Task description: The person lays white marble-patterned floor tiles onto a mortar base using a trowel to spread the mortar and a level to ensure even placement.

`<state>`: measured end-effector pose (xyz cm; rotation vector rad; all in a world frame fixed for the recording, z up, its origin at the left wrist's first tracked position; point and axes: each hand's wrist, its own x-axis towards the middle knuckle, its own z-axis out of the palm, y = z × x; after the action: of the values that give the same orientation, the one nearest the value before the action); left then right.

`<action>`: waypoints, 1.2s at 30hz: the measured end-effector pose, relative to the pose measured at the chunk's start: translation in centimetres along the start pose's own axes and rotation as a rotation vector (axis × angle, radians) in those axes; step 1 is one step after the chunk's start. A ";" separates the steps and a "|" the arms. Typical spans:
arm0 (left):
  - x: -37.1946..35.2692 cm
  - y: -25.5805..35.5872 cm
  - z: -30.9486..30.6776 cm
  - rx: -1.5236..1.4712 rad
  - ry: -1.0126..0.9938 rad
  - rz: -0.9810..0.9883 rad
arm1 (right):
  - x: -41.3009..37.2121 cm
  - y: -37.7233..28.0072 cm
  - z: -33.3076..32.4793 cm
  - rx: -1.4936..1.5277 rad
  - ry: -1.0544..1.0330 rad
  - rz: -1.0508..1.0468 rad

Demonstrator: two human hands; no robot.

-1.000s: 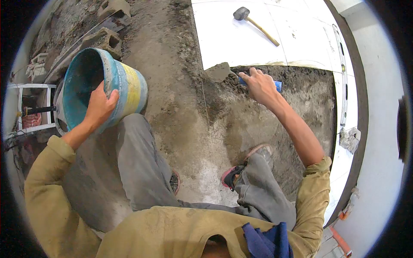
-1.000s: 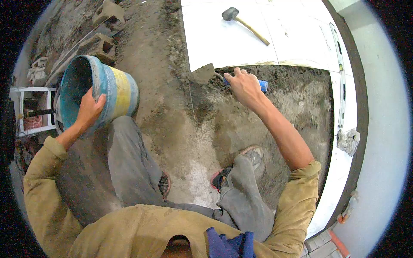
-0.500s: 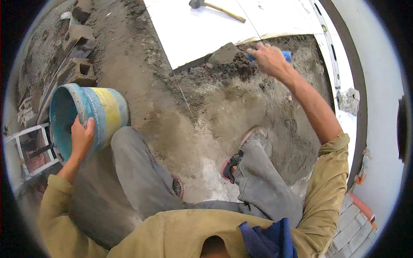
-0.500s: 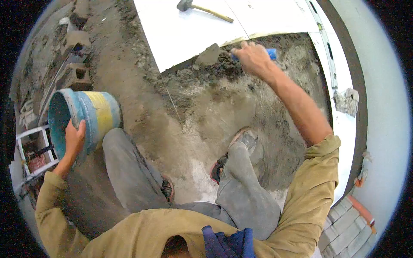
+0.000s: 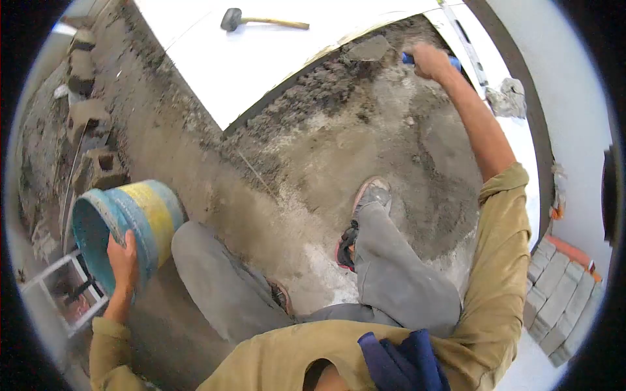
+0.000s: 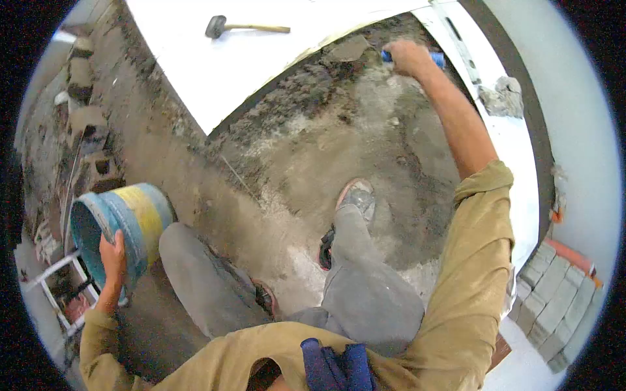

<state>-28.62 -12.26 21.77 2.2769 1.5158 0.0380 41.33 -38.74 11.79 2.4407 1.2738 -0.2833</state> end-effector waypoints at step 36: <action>0.0 -2.4 0.5 0.332 -0.009 -0.306 | 7.1 15.2 -1.4 0.380 -0.217 0.529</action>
<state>-30.60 -11.60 20.50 2.2475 1.9714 -0.3331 57.85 -40.78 14.09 2.8492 0.4844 -0.6642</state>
